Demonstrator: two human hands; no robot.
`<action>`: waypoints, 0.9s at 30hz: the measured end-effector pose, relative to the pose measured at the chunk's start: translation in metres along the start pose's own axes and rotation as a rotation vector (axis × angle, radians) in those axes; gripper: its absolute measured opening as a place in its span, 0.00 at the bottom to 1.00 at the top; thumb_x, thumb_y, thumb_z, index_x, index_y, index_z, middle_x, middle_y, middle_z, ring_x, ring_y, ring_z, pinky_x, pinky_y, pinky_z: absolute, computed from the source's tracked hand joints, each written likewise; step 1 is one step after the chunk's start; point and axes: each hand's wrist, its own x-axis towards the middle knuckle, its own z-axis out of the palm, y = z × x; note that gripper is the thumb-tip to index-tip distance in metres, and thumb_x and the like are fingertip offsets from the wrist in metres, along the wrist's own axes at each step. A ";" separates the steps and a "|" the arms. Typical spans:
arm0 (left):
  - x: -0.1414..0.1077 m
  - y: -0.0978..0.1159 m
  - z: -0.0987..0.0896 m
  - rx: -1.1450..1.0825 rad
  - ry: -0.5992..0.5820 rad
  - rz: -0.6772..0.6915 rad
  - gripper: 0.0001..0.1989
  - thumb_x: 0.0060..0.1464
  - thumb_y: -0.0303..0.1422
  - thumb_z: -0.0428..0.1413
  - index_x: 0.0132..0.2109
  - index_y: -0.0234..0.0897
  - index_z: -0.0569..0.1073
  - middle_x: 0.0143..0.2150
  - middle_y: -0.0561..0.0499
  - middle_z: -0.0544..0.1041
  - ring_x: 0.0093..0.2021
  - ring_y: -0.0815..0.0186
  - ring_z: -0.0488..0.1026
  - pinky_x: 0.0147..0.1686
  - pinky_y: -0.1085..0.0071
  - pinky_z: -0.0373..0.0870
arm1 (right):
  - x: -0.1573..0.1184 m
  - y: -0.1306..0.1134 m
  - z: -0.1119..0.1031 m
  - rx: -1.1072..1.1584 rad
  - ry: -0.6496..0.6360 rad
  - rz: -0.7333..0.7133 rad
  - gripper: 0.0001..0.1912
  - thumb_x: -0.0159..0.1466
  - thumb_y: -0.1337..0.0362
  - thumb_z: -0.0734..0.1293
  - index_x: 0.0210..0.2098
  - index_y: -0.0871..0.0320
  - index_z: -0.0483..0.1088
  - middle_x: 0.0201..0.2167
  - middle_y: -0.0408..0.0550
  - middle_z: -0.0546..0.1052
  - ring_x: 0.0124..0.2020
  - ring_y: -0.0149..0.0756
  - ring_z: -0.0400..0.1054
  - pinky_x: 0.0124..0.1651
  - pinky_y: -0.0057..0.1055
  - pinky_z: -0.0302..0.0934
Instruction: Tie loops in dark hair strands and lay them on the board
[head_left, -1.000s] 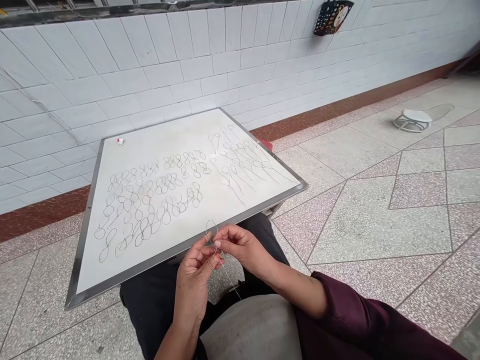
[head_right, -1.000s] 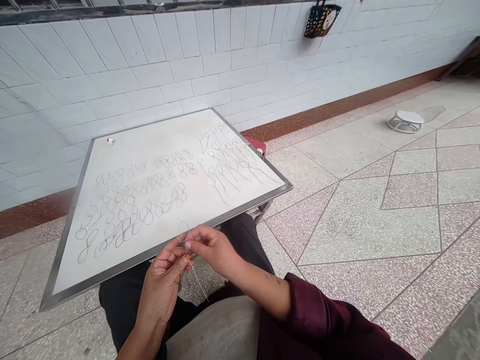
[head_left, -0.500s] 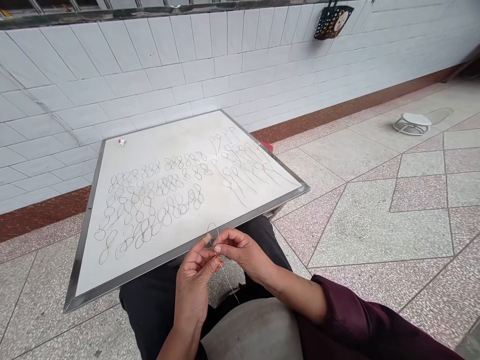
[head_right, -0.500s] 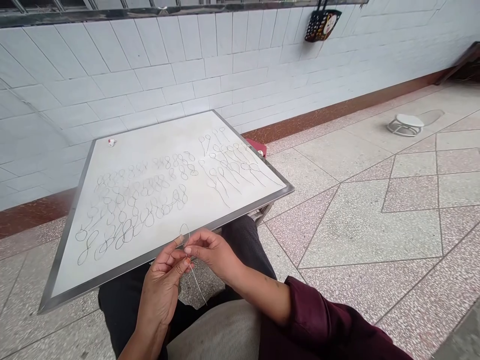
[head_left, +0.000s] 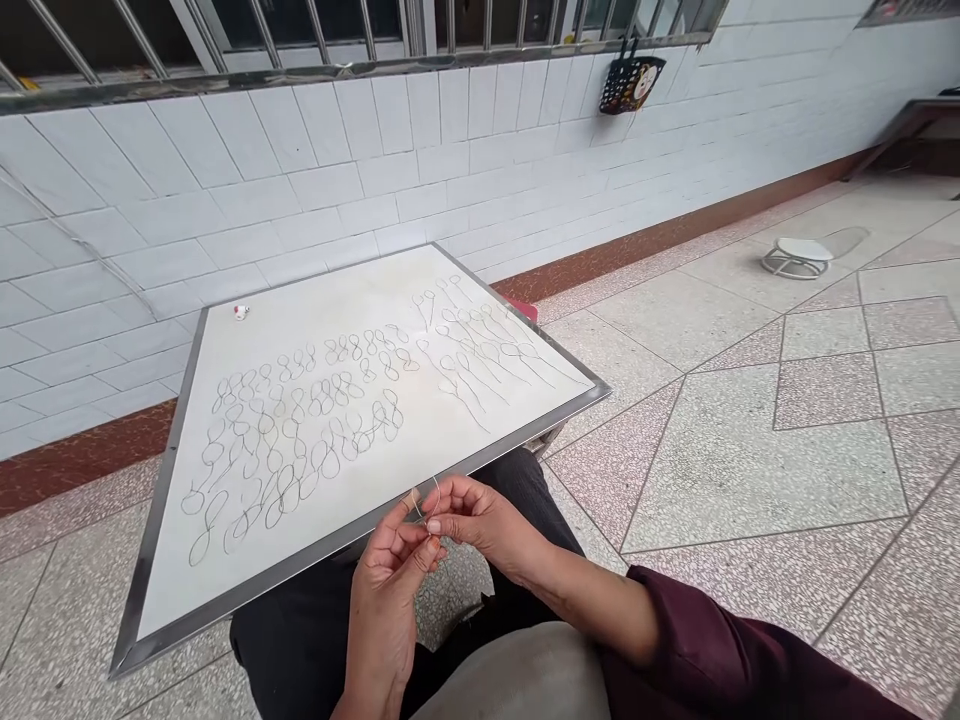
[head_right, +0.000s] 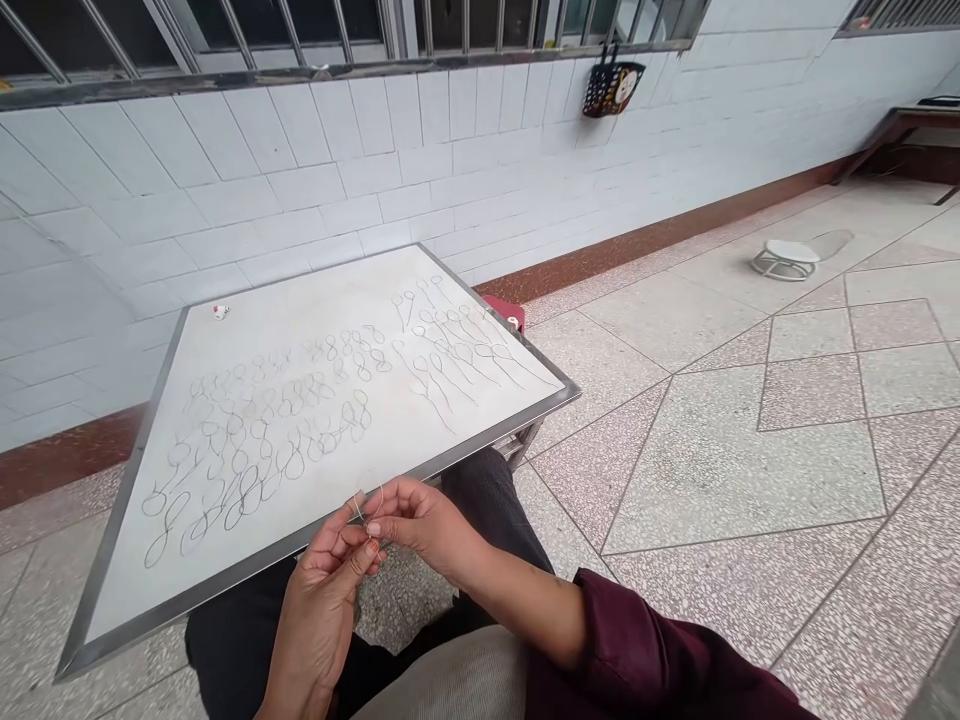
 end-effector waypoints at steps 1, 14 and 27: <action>0.000 0.000 0.000 -0.005 0.003 0.005 0.28 0.47 0.36 0.69 0.56 0.44 0.78 0.30 0.54 0.75 0.33 0.68 0.71 0.39 0.71 0.69 | 0.000 0.000 0.000 0.002 -0.004 -0.001 0.17 0.51 0.58 0.81 0.35 0.58 0.75 0.29 0.39 0.76 0.29 0.28 0.69 0.35 0.28 0.63; 0.003 0.004 -0.002 -0.011 0.024 -0.072 0.31 0.42 0.38 0.72 0.56 0.44 0.78 0.28 0.56 0.72 0.31 0.68 0.70 0.38 0.69 0.70 | 0.002 0.001 -0.001 -0.013 0.068 0.051 0.18 0.52 0.57 0.81 0.36 0.60 0.76 0.30 0.40 0.75 0.26 0.23 0.64 0.29 0.23 0.52; 0.012 -0.011 -0.010 -0.116 0.038 -0.137 0.33 0.37 0.39 0.74 0.53 0.44 0.79 0.31 0.55 0.74 0.31 0.68 0.69 0.35 0.72 0.69 | 0.006 0.002 0.008 0.051 0.110 0.041 0.23 0.45 0.57 0.83 0.31 0.61 0.74 0.24 0.39 0.75 0.25 0.26 0.67 0.29 0.25 0.59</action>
